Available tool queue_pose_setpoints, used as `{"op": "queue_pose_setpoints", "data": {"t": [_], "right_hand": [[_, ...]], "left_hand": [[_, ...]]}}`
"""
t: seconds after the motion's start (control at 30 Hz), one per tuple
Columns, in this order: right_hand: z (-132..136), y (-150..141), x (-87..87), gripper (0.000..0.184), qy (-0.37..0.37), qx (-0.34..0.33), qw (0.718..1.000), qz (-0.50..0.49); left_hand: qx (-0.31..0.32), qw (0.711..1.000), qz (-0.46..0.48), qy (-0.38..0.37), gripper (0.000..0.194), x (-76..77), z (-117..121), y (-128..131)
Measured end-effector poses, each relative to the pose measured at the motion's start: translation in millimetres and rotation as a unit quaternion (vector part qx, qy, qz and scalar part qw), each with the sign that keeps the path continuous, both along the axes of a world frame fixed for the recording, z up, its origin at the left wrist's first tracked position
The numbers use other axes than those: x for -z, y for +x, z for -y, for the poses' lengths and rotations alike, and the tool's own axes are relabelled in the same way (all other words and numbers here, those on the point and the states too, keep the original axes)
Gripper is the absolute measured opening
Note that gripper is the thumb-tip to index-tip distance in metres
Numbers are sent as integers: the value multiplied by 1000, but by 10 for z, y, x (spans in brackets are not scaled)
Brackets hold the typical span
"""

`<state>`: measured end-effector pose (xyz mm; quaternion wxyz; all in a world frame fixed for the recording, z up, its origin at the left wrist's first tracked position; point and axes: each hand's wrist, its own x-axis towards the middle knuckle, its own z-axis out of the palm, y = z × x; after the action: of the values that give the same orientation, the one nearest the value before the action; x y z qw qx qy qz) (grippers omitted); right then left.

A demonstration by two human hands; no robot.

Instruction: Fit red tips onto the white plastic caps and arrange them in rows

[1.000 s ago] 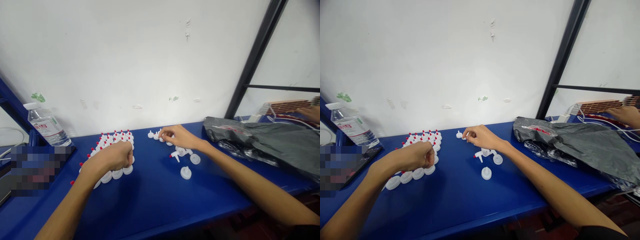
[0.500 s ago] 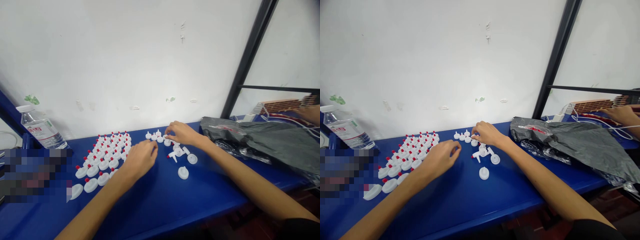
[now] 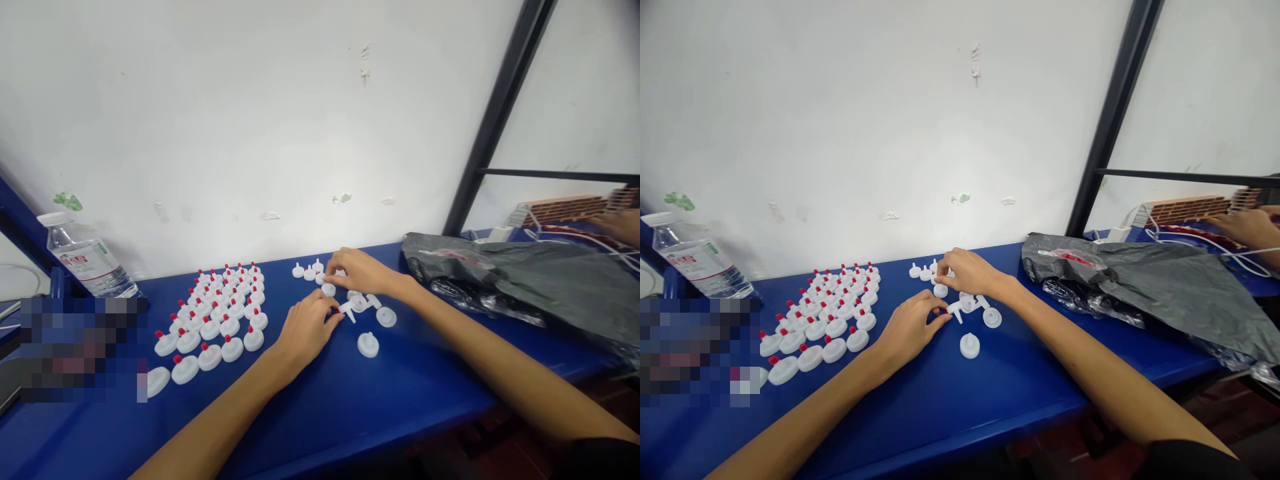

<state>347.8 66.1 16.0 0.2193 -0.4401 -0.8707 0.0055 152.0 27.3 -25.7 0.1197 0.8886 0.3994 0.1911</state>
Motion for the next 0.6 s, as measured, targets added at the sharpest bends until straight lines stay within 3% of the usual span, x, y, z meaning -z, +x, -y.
{"op": "queue_pose_setpoints", "data": {"t": [0.4,0.6], "right_hand": [[28,-42,11,18,-18,16,999,32],[50,-83,9,18,-25,6,999,24]], "left_hand": [[-42,999,14,1,15,-7,-4,-49],[-86,988,98,85,25,-150,-55,-105]]}}
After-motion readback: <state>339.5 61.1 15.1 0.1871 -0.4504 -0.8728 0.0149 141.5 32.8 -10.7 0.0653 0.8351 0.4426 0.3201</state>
